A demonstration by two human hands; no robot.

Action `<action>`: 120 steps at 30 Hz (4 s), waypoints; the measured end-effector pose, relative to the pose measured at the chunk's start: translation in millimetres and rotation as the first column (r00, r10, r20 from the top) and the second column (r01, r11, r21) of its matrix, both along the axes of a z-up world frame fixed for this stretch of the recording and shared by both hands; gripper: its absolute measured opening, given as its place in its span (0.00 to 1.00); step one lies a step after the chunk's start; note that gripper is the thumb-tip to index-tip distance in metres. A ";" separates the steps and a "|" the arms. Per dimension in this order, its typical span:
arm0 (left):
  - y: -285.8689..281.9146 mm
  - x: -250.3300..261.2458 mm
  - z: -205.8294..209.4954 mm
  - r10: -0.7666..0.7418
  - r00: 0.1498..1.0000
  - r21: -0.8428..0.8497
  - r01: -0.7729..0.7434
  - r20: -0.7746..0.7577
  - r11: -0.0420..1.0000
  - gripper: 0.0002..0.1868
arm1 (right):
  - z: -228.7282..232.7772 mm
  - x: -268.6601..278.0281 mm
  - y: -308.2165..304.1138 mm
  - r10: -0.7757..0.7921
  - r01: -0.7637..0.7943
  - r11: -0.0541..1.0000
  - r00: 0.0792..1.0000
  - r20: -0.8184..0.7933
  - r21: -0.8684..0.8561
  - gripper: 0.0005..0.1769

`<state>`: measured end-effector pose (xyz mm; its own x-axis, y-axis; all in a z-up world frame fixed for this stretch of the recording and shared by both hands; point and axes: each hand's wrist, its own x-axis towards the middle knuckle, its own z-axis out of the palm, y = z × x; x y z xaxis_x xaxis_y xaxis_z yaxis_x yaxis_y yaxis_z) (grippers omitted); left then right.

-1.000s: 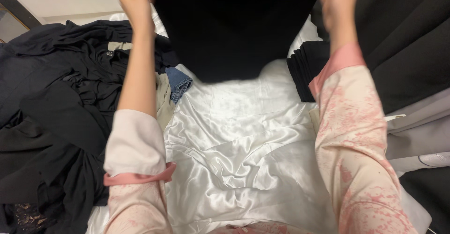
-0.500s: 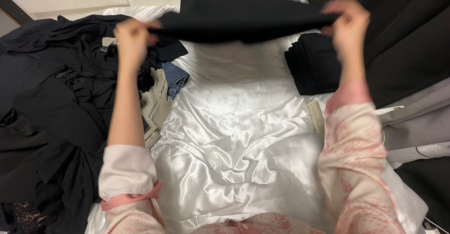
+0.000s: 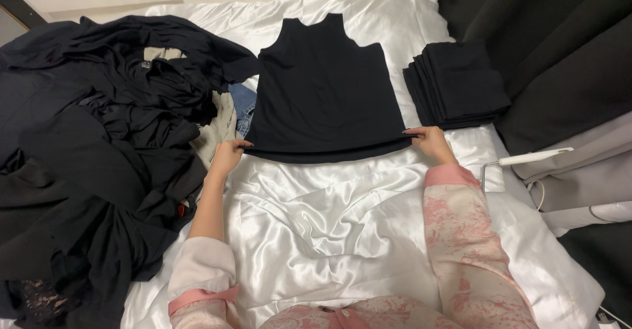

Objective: The person folds black tank tops by hand. They lay each item flat on a bed, fold the sides inward, and place them onto a stack, briefly using a lint roller on their sleeve at one point.

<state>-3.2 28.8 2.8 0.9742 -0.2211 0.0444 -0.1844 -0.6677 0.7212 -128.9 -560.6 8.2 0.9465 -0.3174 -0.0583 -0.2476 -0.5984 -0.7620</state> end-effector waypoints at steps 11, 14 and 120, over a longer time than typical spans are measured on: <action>-9.8 -48.4 65.2 -0.043 0.996 0.055 0.039 0.083 0.998 0.18 | 29.4 -19.2 10.7 0.029 -0.004 0.986 0.988 0.151 -0.167 0.21; -8.8 -48.8 77.0 0.053 0.998 0.106 -0.051 -0.023 0.993 0.14 | 40.4 -25.1 11.5 -0.029 0.022 0.999 0.974 0.226 0.031 0.16; -42.4 63.0 258.8 0.104 0.945 -0.656 0.133 0.309 0.743 0.12 | 262.6 32.9 0.7 -0.011 -0.362 0.831 0.749 0.663 0.423 0.22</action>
